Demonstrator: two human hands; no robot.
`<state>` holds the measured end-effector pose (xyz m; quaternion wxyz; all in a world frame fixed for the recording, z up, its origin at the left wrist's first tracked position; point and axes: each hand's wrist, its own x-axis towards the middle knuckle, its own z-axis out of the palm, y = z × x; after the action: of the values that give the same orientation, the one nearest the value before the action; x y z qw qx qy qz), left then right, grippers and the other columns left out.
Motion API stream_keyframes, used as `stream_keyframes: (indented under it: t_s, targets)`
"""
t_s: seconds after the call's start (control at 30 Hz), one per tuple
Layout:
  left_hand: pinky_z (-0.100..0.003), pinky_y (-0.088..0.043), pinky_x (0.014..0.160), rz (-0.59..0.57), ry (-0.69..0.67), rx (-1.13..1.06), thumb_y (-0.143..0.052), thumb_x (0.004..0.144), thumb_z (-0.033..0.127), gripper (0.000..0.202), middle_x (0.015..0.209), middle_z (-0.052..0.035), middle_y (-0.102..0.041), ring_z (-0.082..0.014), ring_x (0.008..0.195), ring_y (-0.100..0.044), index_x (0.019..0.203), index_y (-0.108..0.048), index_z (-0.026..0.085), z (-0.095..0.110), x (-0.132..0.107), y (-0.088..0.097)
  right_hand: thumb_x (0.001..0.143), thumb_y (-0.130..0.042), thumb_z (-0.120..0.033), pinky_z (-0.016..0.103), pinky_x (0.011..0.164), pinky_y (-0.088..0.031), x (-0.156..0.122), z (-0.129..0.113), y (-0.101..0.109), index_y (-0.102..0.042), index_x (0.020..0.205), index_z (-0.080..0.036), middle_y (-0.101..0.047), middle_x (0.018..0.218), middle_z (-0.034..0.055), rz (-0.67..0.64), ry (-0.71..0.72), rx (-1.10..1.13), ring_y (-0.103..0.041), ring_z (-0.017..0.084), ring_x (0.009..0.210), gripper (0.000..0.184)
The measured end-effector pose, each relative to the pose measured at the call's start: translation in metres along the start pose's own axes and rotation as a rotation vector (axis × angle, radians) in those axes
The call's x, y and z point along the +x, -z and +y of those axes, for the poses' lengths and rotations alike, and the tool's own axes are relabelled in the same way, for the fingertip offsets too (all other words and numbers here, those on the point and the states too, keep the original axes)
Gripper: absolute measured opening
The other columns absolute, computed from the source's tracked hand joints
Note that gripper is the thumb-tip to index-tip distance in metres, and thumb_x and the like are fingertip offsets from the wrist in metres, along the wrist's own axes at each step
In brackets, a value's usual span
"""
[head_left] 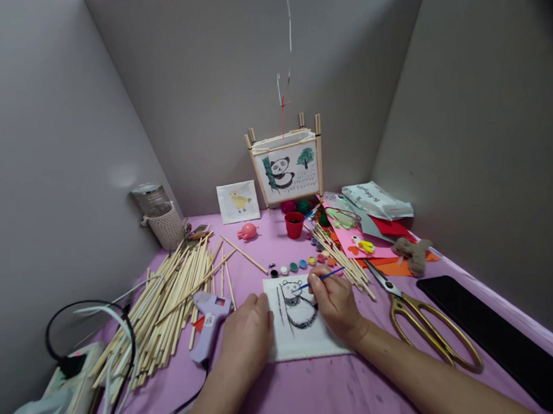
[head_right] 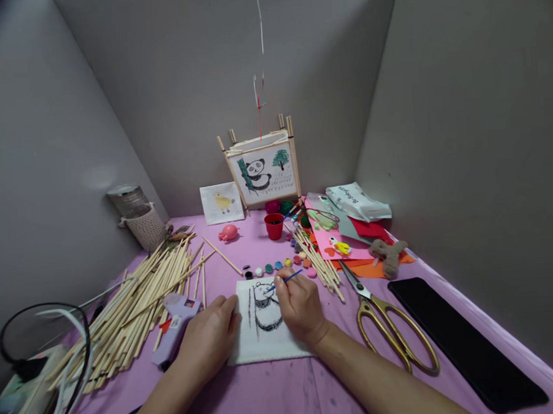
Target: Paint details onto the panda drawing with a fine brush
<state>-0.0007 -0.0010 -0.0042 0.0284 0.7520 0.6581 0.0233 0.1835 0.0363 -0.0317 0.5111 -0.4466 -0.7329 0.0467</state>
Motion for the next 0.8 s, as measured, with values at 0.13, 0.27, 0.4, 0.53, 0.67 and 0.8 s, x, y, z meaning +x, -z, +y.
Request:
stream_keyframes:
  t_s: [0.13, 0.27, 0.4, 0.53, 0.67, 0.8]
  targets:
    - [-0.029, -0.043, 0.07, -0.018, 0.001, -0.004, -0.038, 0.09, 0.023, 0.019, 0.094, -0.0057, -0.061, -0.0189, 0.086, -0.062, 0.098, -0.054, 0.019, 0.0, 0.001, 0.001, 0.096, -0.036, -0.027, 0.028, 0.059, -0.044, 0.001, 0.001, -0.001, -0.054, 0.077, -0.02, -0.062, 0.068, 0.002, 0.01, -0.04, 0.023, -0.06, 0.016, 0.061, 0.027]
    - [-0.029, -0.043, 0.071, -0.031, 0.009, 0.002, -0.038, 0.09, 0.023, 0.018, 0.094, -0.006, -0.061, -0.0189, 0.087, -0.062, 0.098, -0.054, 0.02, 0.001, 0.0, 0.002, 0.096, -0.038, -0.028, 0.027, 0.061, -0.047, 0.009, 0.001, -0.004, -0.055, 0.086, -0.02, -0.064, 0.071, 0.0009, -0.014, -0.124, 0.136, -0.061, 0.014, 0.06, 0.022]
    - [-0.028, -0.043, 0.072, -0.047, 0.017, -0.007, -0.037, 0.091, 0.022, 0.02, 0.096, -0.0064, -0.061, -0.0185, 0.088, -0.062, 0.101, -0.054, 0.02, 0.002, 0.0, 0.002, 0.097, -0.038, -0.028, 0.028, 0.068, -0.047, 0.016, 0.0, -0.012, -0.057, 0.084, -0.02, -0.065, 0.082, 0.0033, -0.063, -0.053, 0.104, -0.063, 0.015, 0.07, 0.023]
    - [-0.028, -0.043, 0.072, -0.045, 0.019, -0.009, -0.037, 0.091, 0.023, 0.021, 0.096, -0.0064, -0.061, -0.0186, 0.088, -0.062, 0.101, -0.055, 0.02, 0.001, 0.0, 0.002, 0.097, -0.037, -0.026, 0.028, 0.068, -0.046, 0.021, 0.0, -0.02, -0.057, 0.086, -0.02, -0.065, 0.083, 0.0037, -0.104, -0.006, 0.034, -0.061, 0.016, 0.07, 0.024]
    - [-0.029, -0.044, 0.071, -0.025, 0.005, -0.01, -0.037, 0.09, 0.023, 0.021, 0.095, -0.006, -0.061, -0.0194, 0.087, -0.062, 0.101, -0.055, 0.02, 0.0, 0.0, 0.001, 0.097, -0.036, -0.025, 0.028, 0.067, -0.044, 0.027, -0.001, -0.025, -0.056, 0.086, -0.019, -0.065, 0.078, 0.0031, -0.133, -0.029, -0.021, -0.061, 0.017, 0.069, 0.024]
    - [-0.029, -0.044, 0.071, -0.05, 0.018, -0.007, -0.037, 0.091, 0.023, 0.021, 0.096, -0.0066, -0.061, -0.0189, 0.088, -0.062, 0.102, -0.054, 0.019, 0.001, 0.0, 0.002, 0.096, -0.037, -0.025, 0.028, 0.067, -0.044, 0.028, -0.003, -0.025, -0.057, 0.084, -0.019, -0.065, 0.076, 0.0028, -0.138, -0.01, -0.025, -0.061, 0.017, 0.069, 0.024]
